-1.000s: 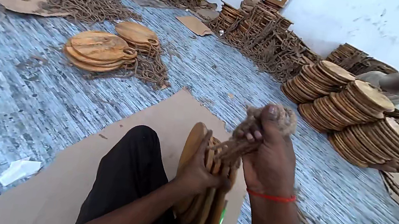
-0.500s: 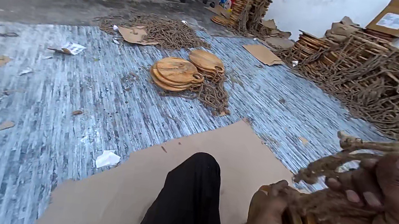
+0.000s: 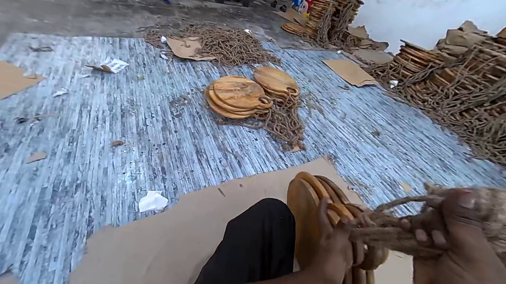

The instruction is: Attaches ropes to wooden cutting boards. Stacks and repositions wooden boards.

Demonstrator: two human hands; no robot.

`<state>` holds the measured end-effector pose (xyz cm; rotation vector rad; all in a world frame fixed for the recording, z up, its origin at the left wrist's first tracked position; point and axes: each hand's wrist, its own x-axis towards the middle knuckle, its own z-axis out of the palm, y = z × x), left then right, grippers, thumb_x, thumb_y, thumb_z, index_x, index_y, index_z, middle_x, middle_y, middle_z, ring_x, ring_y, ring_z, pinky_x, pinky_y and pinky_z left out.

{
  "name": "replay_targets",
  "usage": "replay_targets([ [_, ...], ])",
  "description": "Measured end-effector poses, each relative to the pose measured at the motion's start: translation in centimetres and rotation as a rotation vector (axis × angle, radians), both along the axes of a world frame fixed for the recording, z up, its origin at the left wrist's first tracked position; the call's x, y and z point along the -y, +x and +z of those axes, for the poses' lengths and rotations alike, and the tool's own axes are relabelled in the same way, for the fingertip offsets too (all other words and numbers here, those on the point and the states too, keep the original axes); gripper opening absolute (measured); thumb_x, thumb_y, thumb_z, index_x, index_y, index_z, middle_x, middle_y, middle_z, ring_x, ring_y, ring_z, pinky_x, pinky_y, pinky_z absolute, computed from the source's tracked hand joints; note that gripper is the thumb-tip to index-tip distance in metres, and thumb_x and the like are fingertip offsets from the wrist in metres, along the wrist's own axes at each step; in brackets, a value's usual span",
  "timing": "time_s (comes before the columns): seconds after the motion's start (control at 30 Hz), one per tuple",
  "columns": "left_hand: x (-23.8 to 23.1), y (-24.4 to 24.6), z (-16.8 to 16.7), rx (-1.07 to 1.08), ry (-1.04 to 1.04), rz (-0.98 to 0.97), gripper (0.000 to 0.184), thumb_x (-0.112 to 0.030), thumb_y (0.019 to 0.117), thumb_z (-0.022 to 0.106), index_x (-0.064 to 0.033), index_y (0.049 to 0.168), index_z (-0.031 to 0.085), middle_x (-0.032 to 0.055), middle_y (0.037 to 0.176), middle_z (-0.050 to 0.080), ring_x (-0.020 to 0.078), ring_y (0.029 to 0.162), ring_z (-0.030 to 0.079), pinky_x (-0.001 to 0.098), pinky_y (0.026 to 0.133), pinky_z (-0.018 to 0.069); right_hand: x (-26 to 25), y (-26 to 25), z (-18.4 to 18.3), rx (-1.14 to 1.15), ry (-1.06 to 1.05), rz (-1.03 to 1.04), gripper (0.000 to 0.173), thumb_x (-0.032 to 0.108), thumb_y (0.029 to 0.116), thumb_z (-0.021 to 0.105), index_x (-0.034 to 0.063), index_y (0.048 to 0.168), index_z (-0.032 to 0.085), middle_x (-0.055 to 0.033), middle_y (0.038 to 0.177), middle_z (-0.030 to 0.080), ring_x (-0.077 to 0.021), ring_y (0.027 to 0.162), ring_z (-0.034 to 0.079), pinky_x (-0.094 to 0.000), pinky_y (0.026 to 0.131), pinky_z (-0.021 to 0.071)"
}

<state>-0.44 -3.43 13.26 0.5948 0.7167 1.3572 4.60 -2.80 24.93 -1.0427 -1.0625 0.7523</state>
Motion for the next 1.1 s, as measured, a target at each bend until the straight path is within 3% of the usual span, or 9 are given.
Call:
replay_targets([
  [0.07,1.2,-0.3,-0.6,-0.016,-0.120,0.130,0.076,-0.029,0.1067,0.050,-0.0154,0.165,0.004,0.0215,0.166,0.021,0.0284,0.145,0.037,0.0464,0.115,0.0371,-0.1,-0.1,-1.0,-0.045,-0.057,0.003,0.017,0.026,0.1086,0.051,0.0167,0.095,0.058,0.0084,0.061,0.050,-0.0040,0.050,0.051,-0.0205,0.052,0.0523],
  [0.17,4.3,-1.2,-2.0,-0.054,-0.259,0.225,0.075,-0.023,0.1031,0.058,-0.0037,0.160,0.014,0.0220,0.147,0.049,0.0242,0.132,0.053,0.0420,0.110,0.0449,0.4,0.3,-1.3,-0.063,-0.056,0.010,0.017,0.026,0.1087,0.050,0.0187,0.096,0.059,0.0090,0.063,0.052,-0.0024,0.050,0.051,-0.0186,0.052,0.0515],
  [0.33,5.1,-3.2,-5.3,-0.046,-0.413,-0.075,0.051,-0.037,0.1081,0.051,0.0006,0.143,0.048,0.0155,0.146,0.054,0.0229,0.137,0.050,0.0426,0.116,0.0389,1.2,0.8,-0.7,-0.030,-0.091,0.029,0.018,0.035,0.1067,0.055,0.0201,0.097,0.062,0.0085,0.065,0.051,-0.0025,0.052,0.050,-0.0180,0.052,0.0501],
  [0.5,2.1,-2.6,-3.2,0.042,-0.498,-0.102,0.046,-0.035,0.1074,0.054,0.0020,0.134,0.051,0.0174,0.124,0.063,0.0248,0.112,0.064,0.0399,0.098,0.0537,2.1,1.0,-0.3,-0.003,-0.114,0.069,0.020,0.036,0.1049,0.058,0.0178,0.099,0.063,0.0049,0.069,0.053,-0.0039,0.053,0.049,-0.0173,0.052,0.0470],
  [0.63,1.9,-2.8,-1.5,-0.121,-0.352,-0.217,0.040,-0.036,0.1072,0.054,0.0005,0.122,0.062,0.0121,0.111,0.067,0.0189,0.103,0.065,0.0339,0.093,0.0537,3.0,1.2,-0.3,0.036,-0.143,0.108,0.025,0.039,0.1050,0.057,0.0178,0.095,0.063,0.0047,0.067,0.051,-0.0045,0.053,0.048,-0.0185,0.052,0.0466],
  [0.77,-0.3,-3.1,-1.3,0.096,-0.364,-0.414,0.040,-0.042,0.1064,0.052,-0.0078,0.125,0.060,0.0087,0.106,0.068,0.0188,0.097,0.067,0.0353,0.089,0.0562,3.5,1.1,-0.2,0.090,-0.121,0.116,0.025,0.041,0.1040,0.059,0.0184,0.098,0.067,0.0040,0.065,0.053,-0.0051,0.051,0.048,-0.0190,0.049,0.0452],
  [0.9,-0.2,-2.4,-1.6,0.352,-0.349,-0.478,0.053,-0.051,0.1092,0.035,-0.0068,0.100,0.063,0.0099,0.089,0.068,0.0196,0.085,0.068,0.0366,0.082,0.0581,3.5,1.3,0.4,0.044,-0.135,0.074,0.023,0.039,0.1043,0.059,0.0170,0.101,0.065,0.0032,0.067,0.052,-0.0063,0.053,0.048,-0.0201,0.051,0.0461],
  [1.0,0.7,-1.4,-0.8,0.501,-0.367,-0.454,0.058,-0.056,0.1082,0.031,-0.0076,0.119,0.061,0.0133,0.109,0.068,0.0235,0.104,0.067,0.0412,0.092,0.0552,3.6,1.5,0.4,0.059,-0.133,0.087,0.025,0.039,0.1038,0.060,0.0153,0.099,0.066,0.0018,0.065,0.052,-0.0066,0.052,0.047,-0.0200,0.049,0.0447],
  [1.1,0.8,-0.2,0.1,0.637,-0.360,-0.365,0.058,-0.057,0.1072,0.031,-0.0101,0.123,0.060,0.0135,0.111,0.068,0.0245,0.105,0.068,0.0421,0.092,0.0556,4.0,1.3,1.0,0.080,-0.104,0.128,0.023,0.037,0.1032,0.062,0.0156,0.098,0.066,0.0008,0.065,0.053,-0.0070,0.051,0.048,-0.0193,0.048,0.0432],
])
